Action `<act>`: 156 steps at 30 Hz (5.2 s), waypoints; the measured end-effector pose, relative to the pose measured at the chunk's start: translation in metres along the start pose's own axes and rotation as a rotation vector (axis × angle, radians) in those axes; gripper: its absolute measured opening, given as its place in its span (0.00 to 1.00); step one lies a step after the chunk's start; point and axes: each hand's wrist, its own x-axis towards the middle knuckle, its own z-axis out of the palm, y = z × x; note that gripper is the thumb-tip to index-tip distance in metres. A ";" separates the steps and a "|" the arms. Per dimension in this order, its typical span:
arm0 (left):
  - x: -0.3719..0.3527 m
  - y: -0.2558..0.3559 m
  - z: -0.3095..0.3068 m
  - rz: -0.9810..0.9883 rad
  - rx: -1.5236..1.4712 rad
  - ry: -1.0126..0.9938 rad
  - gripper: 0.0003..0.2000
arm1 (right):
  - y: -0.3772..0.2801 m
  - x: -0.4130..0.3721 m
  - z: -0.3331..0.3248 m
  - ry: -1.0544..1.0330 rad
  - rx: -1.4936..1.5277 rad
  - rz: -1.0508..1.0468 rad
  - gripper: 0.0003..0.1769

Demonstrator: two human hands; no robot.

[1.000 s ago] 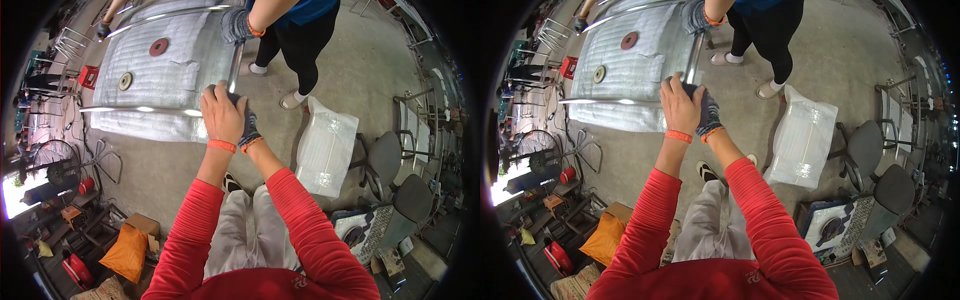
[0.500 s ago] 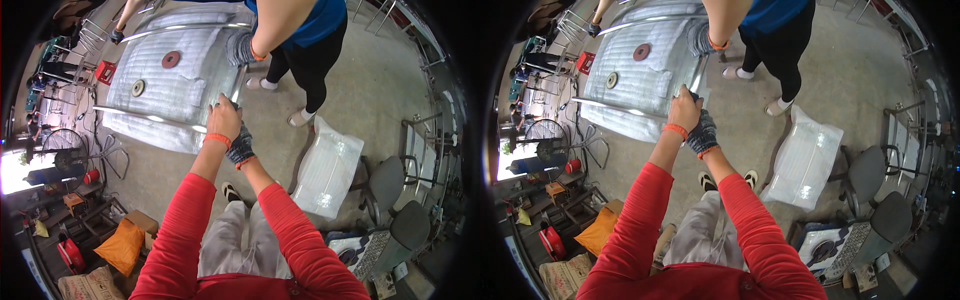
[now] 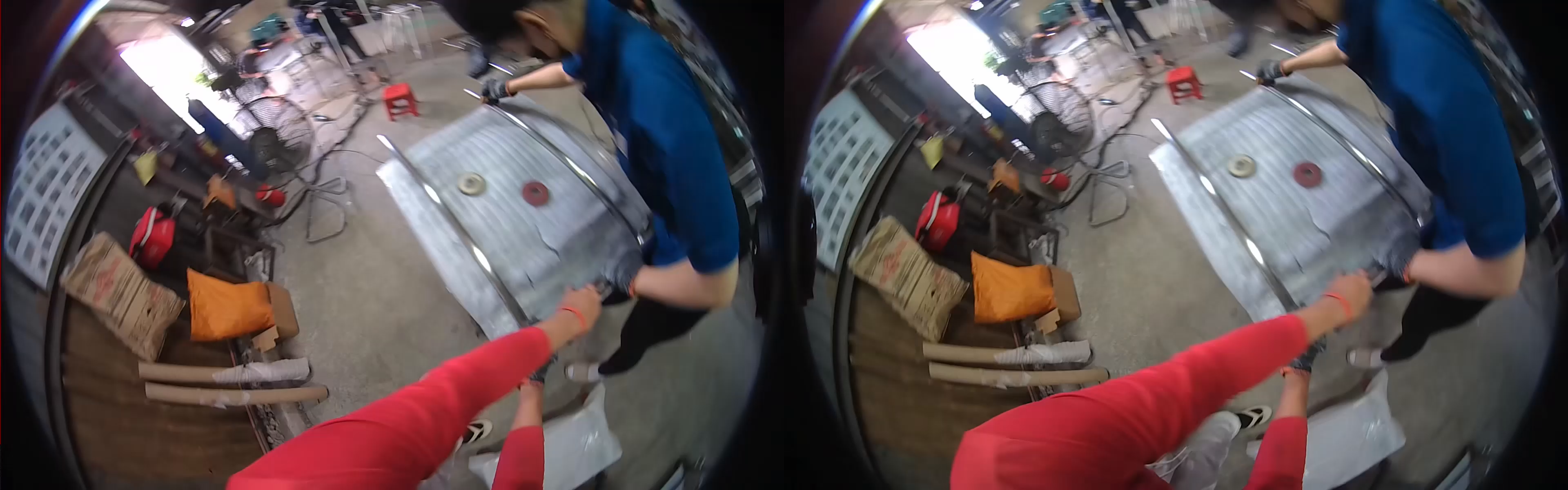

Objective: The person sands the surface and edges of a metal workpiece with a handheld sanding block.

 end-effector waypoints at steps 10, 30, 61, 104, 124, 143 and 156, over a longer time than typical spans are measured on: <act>-0.032 -0.008 -0.003 -0.134 -0.123 -0.071 0.26 | -0.008 -0.006 -0.010 -0.022 -0.033 0.057 0.21; -0.004 -0.036 -0.008 -0.077 -0.167 -0.034 0.16 | 0.040 0.011 0.050 0.084 0.970 0.238 0.18; 0.007 -0.018 -0.008 0.008 -0.267 -0.061 0.23 | -0.009 -0.009 -0.010 -0.088 0.145 0.328 0.22; 0.063 0.001 -0.029 -0.003 -0.256 -0.119 0.24 | -0.005 -0.012 -0.053 0.065 1.005 0.417 0.19; -0.100 -0.087 0.063 0.526 -0.337 0.832 0.38 | -0.093 0.120 -0.109 -0.005 1.189 0.485 0.14; -0.093 -0.053 0.018 0.234 -0.101 0.653 0.57 | -0.070 0.143 -0.090 -0.049 1.163 0.396 0.10; -0.091 -0.034 0.006 0.166 -0.053 0.568 0.60 | -0.061 0.139 -0.087 0.014 1.000 0.297 0.09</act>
